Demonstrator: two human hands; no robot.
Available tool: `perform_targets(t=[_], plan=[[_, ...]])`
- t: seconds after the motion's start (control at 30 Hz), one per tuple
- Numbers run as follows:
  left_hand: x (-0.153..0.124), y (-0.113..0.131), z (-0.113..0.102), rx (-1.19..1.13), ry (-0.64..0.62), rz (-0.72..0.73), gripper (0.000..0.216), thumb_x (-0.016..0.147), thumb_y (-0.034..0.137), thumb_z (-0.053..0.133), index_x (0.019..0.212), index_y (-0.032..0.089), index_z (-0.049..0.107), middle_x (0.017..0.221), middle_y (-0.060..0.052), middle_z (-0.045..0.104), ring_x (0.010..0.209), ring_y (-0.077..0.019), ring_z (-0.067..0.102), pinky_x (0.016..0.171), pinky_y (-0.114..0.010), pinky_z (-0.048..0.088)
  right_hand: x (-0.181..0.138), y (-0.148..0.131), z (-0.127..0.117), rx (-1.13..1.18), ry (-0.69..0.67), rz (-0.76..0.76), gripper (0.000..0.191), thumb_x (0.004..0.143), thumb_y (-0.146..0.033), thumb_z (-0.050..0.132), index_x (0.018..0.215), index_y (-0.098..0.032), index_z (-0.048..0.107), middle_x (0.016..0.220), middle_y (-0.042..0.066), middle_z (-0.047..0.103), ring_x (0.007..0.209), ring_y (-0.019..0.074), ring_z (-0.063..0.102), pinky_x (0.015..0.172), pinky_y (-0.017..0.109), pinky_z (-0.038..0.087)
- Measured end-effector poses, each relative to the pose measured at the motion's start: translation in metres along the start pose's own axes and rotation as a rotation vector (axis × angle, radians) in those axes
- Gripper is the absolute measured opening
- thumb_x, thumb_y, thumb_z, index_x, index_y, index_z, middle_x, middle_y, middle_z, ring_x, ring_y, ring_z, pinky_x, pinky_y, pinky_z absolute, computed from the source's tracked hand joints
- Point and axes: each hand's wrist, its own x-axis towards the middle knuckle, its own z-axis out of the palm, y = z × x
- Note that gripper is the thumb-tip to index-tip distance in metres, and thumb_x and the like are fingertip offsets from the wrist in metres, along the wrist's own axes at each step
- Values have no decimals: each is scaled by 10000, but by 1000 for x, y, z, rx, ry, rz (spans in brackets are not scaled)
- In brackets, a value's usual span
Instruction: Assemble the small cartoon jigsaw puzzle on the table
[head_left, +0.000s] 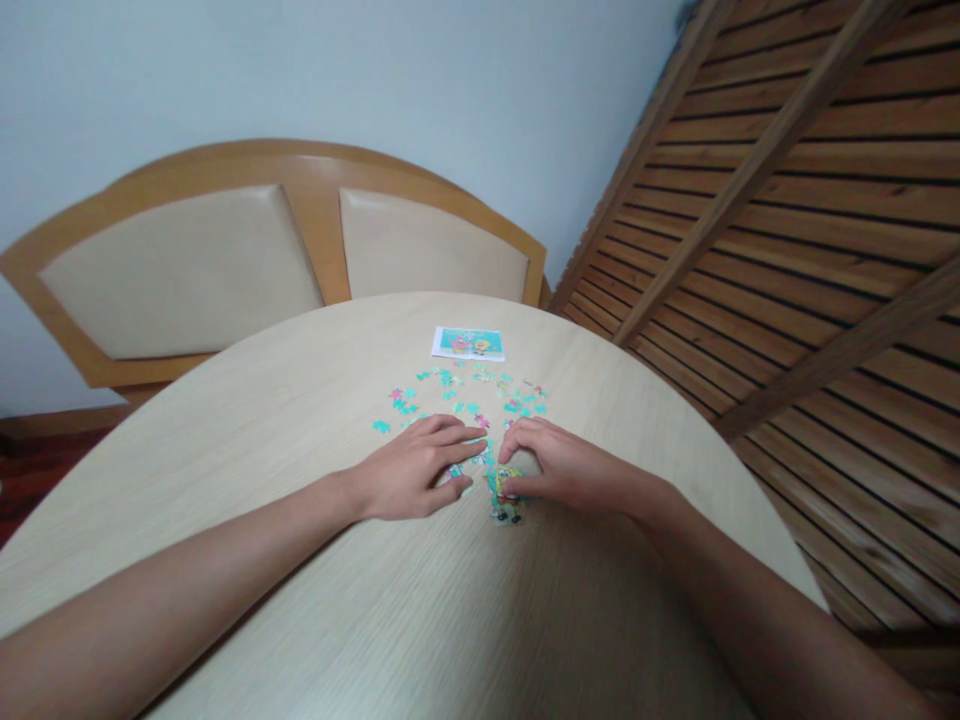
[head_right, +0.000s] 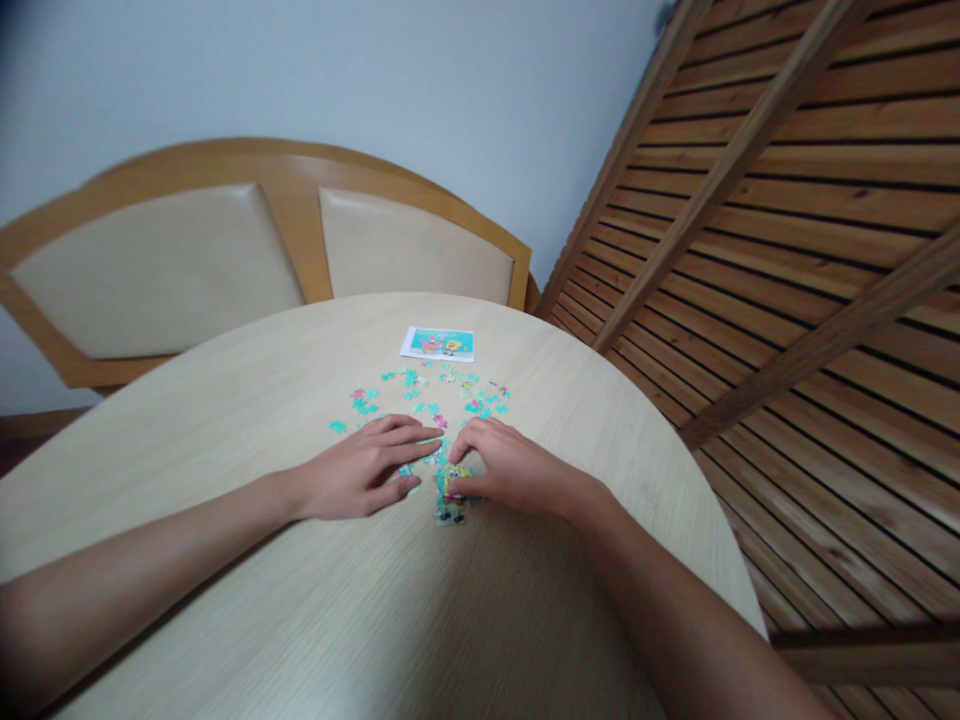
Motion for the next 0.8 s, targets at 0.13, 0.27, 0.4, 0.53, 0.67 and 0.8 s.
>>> perform_targets(t=[0.13, 0.27, 0.4, 0.53, 0.67, 0.8], plan=[[0, -1, 0, -13, 7, 16, 509, 965, 337, 552, 1462, 239, 500, 1474, -80, 545, 1334, -306, 464, 1105, -508, 399, 0, 1, 1, -2, 2, -7, 270, 826, -407, 746, 1004, -216, 681, 1065, 46, 684, 1056, 231, 611, 946, 360, 450], [0, 0, 0, -3, 0, 15, 497, 969, 340, 549, 1450, 222, 511, 1472, -79, 546, 1325, -302, 465, 1107, -501, 401, 0, 2, 1, -18, 10, 0, 261, 832, -392, 743, 1011, -212, 683, 1076, 47, 684, 1069, 231, 608, 959, 362, 442], [0, 0, 0, -5, 2, 20, 502, 966, 342, 550, 1452, 225, 506, 1469, -87, 547, 1324, -305, 470, 1100, -509, 404, 1, 1, 1, -31, 14, -1, 260, 833, -407, 747, 998, -215, 691, 1071, 46, 690, 1075, 234, 610, 963, 365, 441], [0, 0, 1, -6, 11, 18, 505, 965, 349, 550, 1455, 238, 504, 1462, -92, 554, 1326, -310, 475, 1099, -518, 399, 2, 1, 1, -29, 8, 4, 270, 824, -421, 752, 1005, -226, 708, 1076, 46, 698, 1072, 239, 616, 959, 366, 444], [0, 2, -2, -15, 18, 54, 488, 965, 340, 551, 1445, 263, 518, 1466, -90, 542, 1325, -305, 473, 1102, -508, 403, 1, 0, -2, -36, 8, 11, 287, 828, -425, 757, 1024, -222, 704, 1087, 47, 701, 1076, 241, 614, 960, 362, 436], [0, 5, -6, -21, 2, 112, 396, 961, 309, 554, 1351, 276, 610, 1434, -75, 560, 1307, -293, 485, 1110, -479, 398, 1, -3, -5, -28, -2, 5, 225, 869, -398, 727, 997, -213, 706, 1060, 40, 714, 1056, 226, 627, 942, 336, 432]])
